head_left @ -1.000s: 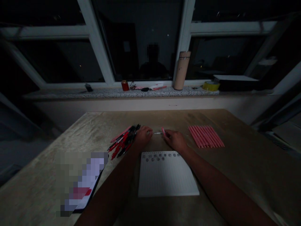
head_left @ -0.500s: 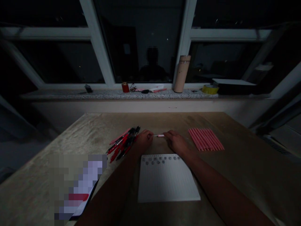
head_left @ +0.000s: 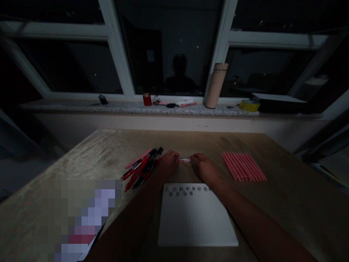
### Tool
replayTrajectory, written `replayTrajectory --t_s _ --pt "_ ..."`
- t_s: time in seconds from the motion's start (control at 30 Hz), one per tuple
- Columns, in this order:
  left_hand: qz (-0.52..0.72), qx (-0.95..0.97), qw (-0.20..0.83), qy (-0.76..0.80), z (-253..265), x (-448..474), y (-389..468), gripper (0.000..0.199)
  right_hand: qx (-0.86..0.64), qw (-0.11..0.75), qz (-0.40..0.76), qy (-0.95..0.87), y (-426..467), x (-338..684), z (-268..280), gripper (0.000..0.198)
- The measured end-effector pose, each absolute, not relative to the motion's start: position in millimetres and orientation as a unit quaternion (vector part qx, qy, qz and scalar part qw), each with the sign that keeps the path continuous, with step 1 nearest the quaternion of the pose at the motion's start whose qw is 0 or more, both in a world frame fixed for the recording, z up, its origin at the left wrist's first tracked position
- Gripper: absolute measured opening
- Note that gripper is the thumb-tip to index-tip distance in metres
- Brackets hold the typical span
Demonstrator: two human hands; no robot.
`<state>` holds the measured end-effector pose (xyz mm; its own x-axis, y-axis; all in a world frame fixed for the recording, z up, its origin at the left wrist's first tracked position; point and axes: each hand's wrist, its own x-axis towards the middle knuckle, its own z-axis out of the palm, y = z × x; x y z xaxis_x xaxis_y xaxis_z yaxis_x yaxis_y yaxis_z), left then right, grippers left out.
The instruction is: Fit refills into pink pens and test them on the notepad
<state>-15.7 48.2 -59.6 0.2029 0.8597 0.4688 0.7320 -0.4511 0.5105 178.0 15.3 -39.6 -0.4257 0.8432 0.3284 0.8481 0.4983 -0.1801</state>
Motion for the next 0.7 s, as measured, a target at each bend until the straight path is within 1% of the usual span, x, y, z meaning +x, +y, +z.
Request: replayTrajectory --t_s 0.17,0.7 --pt "0.352 0.783 0.089 0.505 -63.8 -18.2 49.5 0.014 -0.511 0.224 -0.004 -0.830 16.4 179.3 -39.7 0.037" --pt "0.365 0.787 0.120 0.483 -62.3 -19.1 45.9 0.012 -0.578 0.231 -0.015 -0.782 14.9 191.0 -40.9 0.033"
